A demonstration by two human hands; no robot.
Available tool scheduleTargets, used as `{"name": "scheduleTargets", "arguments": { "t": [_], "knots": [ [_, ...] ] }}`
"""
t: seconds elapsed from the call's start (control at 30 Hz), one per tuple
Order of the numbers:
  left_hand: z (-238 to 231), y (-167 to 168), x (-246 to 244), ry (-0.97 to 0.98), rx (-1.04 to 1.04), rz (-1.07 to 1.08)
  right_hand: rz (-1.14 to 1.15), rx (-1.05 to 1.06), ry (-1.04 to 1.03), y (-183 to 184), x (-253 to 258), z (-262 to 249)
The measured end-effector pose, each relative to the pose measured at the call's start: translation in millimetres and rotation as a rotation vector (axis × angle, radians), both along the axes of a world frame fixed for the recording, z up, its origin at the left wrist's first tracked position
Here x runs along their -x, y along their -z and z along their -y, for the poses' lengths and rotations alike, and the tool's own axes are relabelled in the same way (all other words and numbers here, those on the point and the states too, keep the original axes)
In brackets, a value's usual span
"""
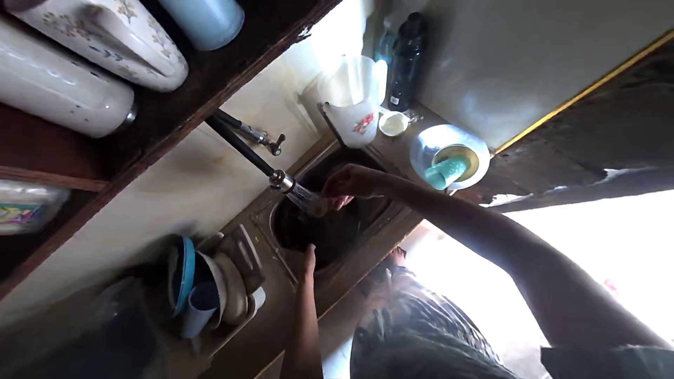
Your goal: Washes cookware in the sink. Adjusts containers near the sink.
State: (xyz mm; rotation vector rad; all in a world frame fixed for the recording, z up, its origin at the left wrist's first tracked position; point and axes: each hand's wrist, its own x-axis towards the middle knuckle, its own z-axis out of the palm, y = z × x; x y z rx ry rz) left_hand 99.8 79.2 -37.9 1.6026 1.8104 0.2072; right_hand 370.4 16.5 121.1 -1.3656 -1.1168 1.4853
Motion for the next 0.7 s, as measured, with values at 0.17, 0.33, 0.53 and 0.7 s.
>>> {"name": "scheduleTargets", "arguments": {
  "t": [0.17,0.33,0.53,0.7],
  "knots": [
    [14,-108,-59,0.368,-0.031,0.841,-0.171,0.102,-0.047,6,-1,7],
    [25,-148,-93,0.431,0.052,0.97,-0.248,0.097,-0.073,-5,-1,16],
    [26,-158,-95,0.383,0.118,0.909,-0.25,0.156,0.064,-13,-25,47],
    [23,-165,-107,0.614,0.176,0.786,-0.1,0.085,0.254,0,-40,64]
  ]
}}
